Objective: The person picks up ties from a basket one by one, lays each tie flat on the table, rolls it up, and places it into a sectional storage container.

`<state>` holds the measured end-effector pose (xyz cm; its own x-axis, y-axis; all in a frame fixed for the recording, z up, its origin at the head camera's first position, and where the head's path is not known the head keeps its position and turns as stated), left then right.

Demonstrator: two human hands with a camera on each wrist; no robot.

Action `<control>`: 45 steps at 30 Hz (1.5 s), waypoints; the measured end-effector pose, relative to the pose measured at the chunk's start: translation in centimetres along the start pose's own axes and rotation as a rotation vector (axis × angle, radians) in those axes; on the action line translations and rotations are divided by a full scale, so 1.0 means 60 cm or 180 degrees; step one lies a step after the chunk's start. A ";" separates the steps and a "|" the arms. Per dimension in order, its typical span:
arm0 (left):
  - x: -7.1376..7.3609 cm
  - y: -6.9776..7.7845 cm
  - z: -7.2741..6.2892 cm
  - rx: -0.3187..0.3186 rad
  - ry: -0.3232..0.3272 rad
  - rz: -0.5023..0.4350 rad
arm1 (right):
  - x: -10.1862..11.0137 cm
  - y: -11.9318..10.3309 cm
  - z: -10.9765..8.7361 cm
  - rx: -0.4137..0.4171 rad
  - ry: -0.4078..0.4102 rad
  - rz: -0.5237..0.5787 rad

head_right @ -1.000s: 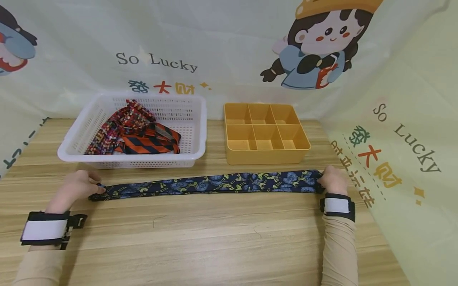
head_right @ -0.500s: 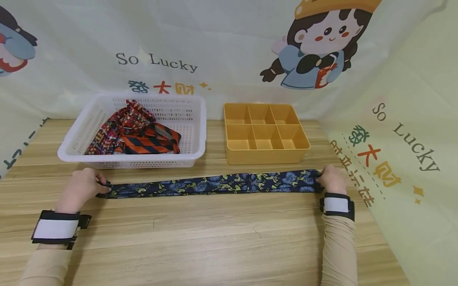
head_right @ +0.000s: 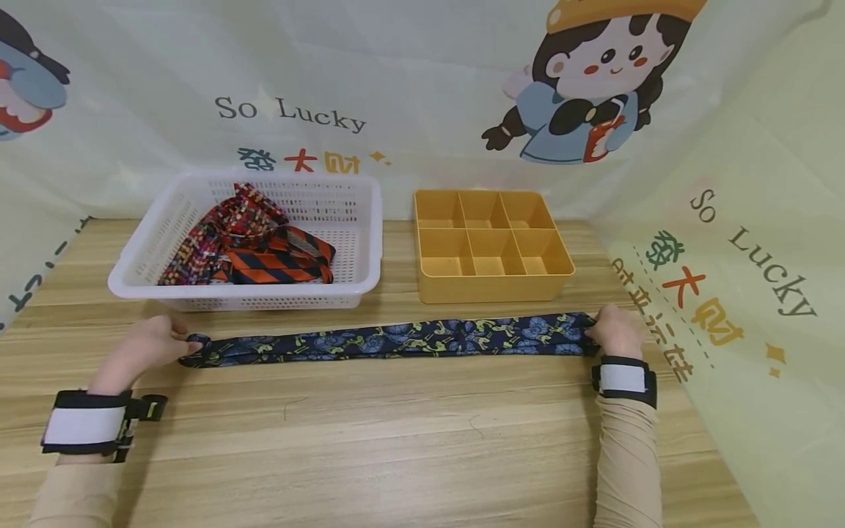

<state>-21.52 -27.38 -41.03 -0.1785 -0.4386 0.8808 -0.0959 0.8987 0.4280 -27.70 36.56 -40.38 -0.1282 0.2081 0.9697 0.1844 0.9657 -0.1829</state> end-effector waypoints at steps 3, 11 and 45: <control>-0.003 -0.011 0.001 0.0086 -0.0093 -0.0140 | 0.000 0.000 0.000 -0.0006 -0.0012 -0.0003; -0.004 0.000 0.005 -0.0138 0.0022 0.0015 | -0.003 0.002 -0.001 -0.0060 -0.0052 0.0007; -0.020 0.006 0.008 0.0156 -0.0143 -0.0234 | -0.006 0.003 0.000 -0.0106 -0.0085 -0.0002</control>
Point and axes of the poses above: each hand's wrist, its own z-axis towards the middle knuckle, its own x-axis out of the back of the hand, y = z × x, the point moved 9 cm from there along z, towards the middle knuckle, and after that the axes turned 3 degrees about y, right-handed, at the moved point
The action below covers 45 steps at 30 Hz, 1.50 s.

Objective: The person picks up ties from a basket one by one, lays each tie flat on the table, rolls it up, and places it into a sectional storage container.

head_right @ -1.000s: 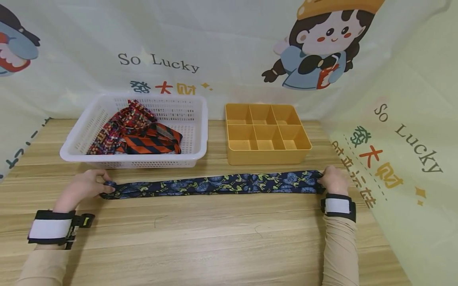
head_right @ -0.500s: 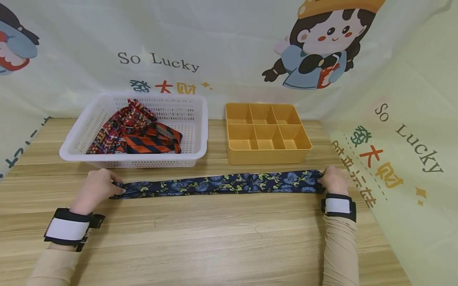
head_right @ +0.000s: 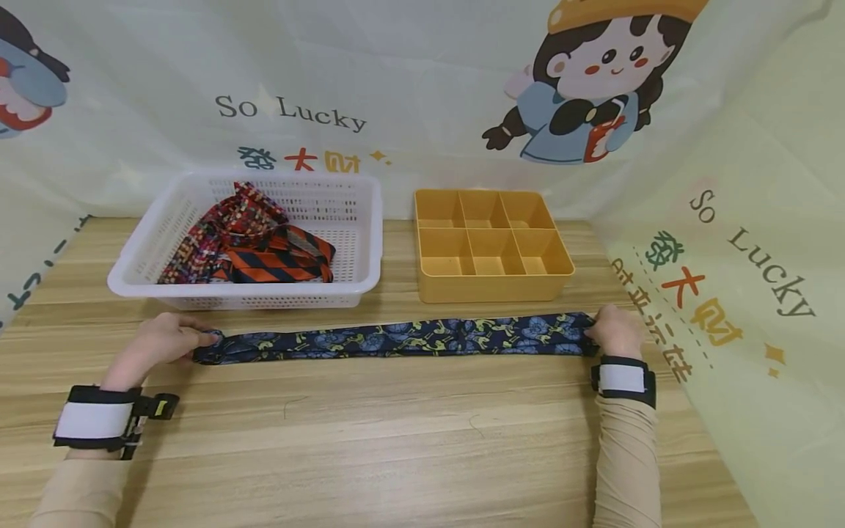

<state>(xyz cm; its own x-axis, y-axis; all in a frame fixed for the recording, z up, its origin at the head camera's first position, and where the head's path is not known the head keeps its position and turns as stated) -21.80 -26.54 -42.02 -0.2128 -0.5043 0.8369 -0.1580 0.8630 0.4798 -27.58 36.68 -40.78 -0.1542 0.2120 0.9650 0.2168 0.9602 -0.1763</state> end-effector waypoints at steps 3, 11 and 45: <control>0.001 0.002 0.001 -0.0047 0.0140 -0.0019 | 0.001 0.000 0.002 0.0011 0.0012 0.0006; -0.006 0.044 -0.003 -0.0372 0.0586 0.0049 | 0.001 0.002 0.003 -0.0010 0.0051 -0.0034; -0.007 0.036 -0.001 -0.0156 0.0542 0.0007 | -0.006 -0.029 0.006 0.0346 -0.0049 0.0158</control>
Point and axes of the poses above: each hand's wrist, its own z-axis towards the middle knuckle, its own x-axis out of the back of the hand, y = z × x, the point moved 9 cm from there along z, towards the middle knuckle, and after that the axes turned 3 degrees about y, right-handed, at the moved point
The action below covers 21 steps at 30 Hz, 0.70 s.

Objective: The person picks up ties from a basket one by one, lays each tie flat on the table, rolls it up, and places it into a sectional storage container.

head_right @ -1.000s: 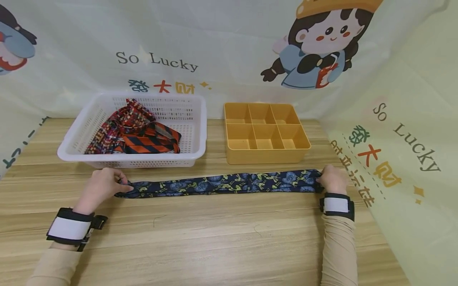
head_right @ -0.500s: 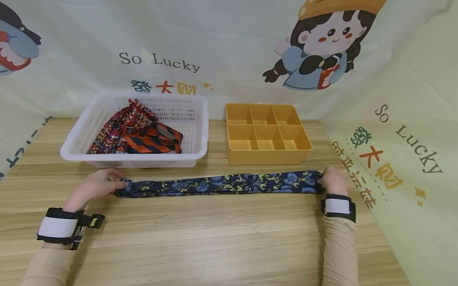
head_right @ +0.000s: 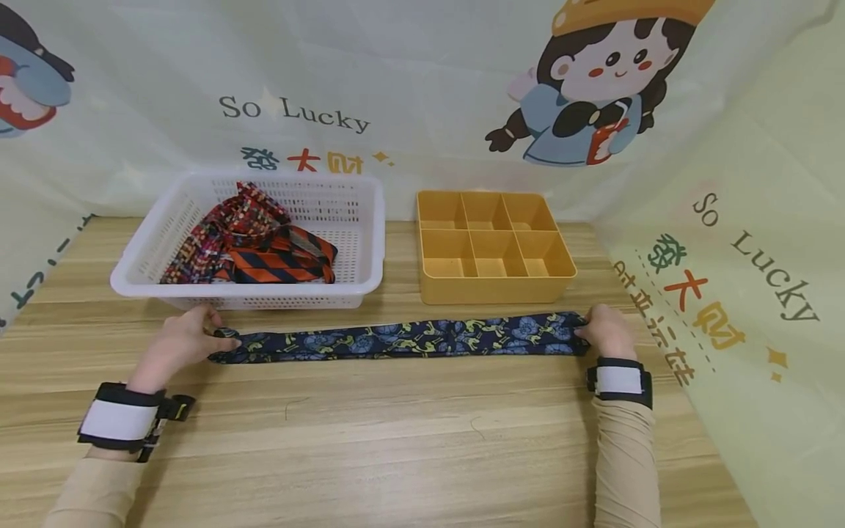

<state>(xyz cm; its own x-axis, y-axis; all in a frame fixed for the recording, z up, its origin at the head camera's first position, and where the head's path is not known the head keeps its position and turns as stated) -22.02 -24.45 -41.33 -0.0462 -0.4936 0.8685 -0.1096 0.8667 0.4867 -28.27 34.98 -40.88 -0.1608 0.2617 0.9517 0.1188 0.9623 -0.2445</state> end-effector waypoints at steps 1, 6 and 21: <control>-0.002 0.002 0.000 -0.0005 0.0016 -0.0003 | 0.000 0.000 0.000 -0.0017 -0.0016 0.0018; -0.011 0.018 -0.001 -0.0048 0.0091 -0.0064 | -0.003 0.002 0.000 -0.0087 -0.0078 0.0046; -0.024 0.012 -0.002 -0.0115 -0.0665 -0.0123 | -0.005 0.008 -0.001 -0.0116 -0.0113 0.0023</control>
<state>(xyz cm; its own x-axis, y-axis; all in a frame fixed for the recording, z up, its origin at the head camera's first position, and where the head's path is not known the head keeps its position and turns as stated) -21.92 -23.08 -42.22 -0.2480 -0.5275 0.8126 -0.0798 0.8470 0.5255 -28.10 35.34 -41.30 -0.1945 0.2717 0.9425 0.1555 0.9573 -0.2439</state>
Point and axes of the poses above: each hand's wrist, its own z-axis towards the middle knuckle, its own x-axis out of the back of the hand, y = z × x, the point moved 9 cm from there along z, towards the middle knuckle, and after that the axes turned 3 degrees about y, right-handed, at the moved point
